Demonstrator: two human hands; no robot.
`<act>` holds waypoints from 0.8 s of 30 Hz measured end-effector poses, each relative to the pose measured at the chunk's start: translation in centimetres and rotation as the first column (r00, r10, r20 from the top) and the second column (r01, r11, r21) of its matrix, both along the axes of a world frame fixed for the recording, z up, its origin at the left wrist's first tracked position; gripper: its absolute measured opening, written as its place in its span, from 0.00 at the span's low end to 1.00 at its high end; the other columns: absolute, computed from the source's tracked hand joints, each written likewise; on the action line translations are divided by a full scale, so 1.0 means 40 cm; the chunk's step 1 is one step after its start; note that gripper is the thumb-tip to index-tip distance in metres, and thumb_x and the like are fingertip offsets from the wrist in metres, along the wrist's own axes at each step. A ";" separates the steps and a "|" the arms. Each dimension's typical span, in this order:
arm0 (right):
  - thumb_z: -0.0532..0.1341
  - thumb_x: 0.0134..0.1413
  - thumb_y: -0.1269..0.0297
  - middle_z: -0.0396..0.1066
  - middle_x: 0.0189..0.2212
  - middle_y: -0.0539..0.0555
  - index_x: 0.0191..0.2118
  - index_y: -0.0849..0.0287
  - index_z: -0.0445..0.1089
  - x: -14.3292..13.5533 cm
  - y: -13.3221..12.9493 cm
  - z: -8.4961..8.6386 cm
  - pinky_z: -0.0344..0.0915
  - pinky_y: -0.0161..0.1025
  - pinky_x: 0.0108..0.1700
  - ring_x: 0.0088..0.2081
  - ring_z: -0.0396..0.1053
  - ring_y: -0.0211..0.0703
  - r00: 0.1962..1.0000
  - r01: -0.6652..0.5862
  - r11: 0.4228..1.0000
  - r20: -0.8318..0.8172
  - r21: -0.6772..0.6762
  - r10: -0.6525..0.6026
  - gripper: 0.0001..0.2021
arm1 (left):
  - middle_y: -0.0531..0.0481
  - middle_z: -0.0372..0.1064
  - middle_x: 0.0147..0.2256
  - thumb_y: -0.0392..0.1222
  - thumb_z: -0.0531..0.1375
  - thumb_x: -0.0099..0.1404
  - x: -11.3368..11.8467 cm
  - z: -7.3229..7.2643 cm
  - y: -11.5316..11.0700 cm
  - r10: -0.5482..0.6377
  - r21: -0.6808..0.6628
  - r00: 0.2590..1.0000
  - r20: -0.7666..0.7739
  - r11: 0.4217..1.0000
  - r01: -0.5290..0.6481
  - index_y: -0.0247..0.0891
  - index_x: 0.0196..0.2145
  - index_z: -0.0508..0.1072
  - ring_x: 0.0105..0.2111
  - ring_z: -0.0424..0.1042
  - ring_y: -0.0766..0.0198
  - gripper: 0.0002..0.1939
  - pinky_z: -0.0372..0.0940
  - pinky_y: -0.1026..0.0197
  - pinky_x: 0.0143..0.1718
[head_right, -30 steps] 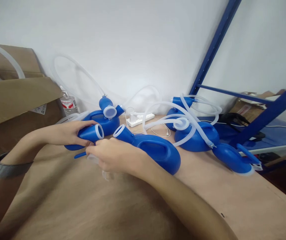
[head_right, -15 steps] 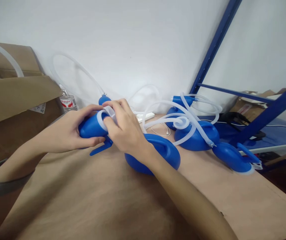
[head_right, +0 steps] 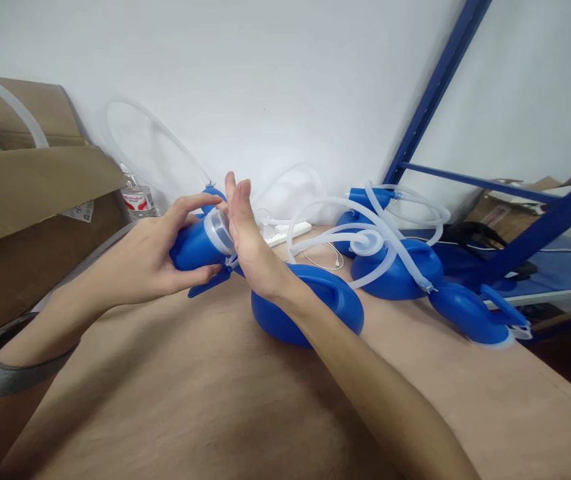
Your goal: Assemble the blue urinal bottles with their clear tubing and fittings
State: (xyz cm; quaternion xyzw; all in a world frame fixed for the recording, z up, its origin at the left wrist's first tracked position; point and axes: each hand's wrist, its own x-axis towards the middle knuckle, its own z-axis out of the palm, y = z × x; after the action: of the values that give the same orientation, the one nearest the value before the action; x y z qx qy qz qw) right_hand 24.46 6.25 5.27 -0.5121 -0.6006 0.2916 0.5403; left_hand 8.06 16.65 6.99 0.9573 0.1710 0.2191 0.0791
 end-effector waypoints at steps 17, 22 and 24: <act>0.41 0.77 0.38 0.47 0.80 0.58 0.82 0.46 0.40 0.024 -0.019 0.001 0.63 0.62 0.71 0.78 0.52 0.56 0.991 -0.035 0.999 0.126 -0.024 0.038 0.37 | 0.38 0.72 0.59 0.55 0.58 0.73 0.016 -0.017 -0.040 0.187 0.323 0.970 -0.155 0.938 -0.129 0.52 0.77 0.51 0.46 0.80 0.43 0.39 0.70 0.52 0.43; 0.36 0.76 0.34 0.47 0.80 0.62 0.81 0.54 0.44 -0.041 -0.011 -0.004 0.50 0.63 0.78 0.81 0.40 0.56 0.994 0.082 0.995 0.082 -0.060 -0.077 0.41 | 0.37 0.72 0.60 0.54 0.58 0.72 0.018 -0.026 -0.031 0.177 0.349 0.960 -0.215 0.932 -0.093 0.49 0.77 0.50 0.47 0.80 0.41 0.41 0.70 0.51 0.42; 0.38 0.74 0.32 0.49 0.79 0.60 0.81 0.50 0.45 -0.052 -0.007 0.002 0.52 0.60 0.78 0.80 0.45 0.56 0.996 0.060 0.997 0.068 -0.040 -0.057 0.41 | 0.38 0.73 0.59 0.55 0.58 0.71 0.015 -0.024 -0.023 0.177 0.332 0.962 -0.210 0.938 -0.100 0.49 0.77 0.49 0.46 0.80 0.41 0.42 0.69 0.51 0.41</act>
State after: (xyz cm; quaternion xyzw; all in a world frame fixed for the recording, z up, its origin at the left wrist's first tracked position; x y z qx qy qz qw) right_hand 22.38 5.97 5.35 -0.5502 -0.5968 0.2712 0.5172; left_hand 8.67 15.72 6.04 0.9622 0.2089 0.1333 -0.1131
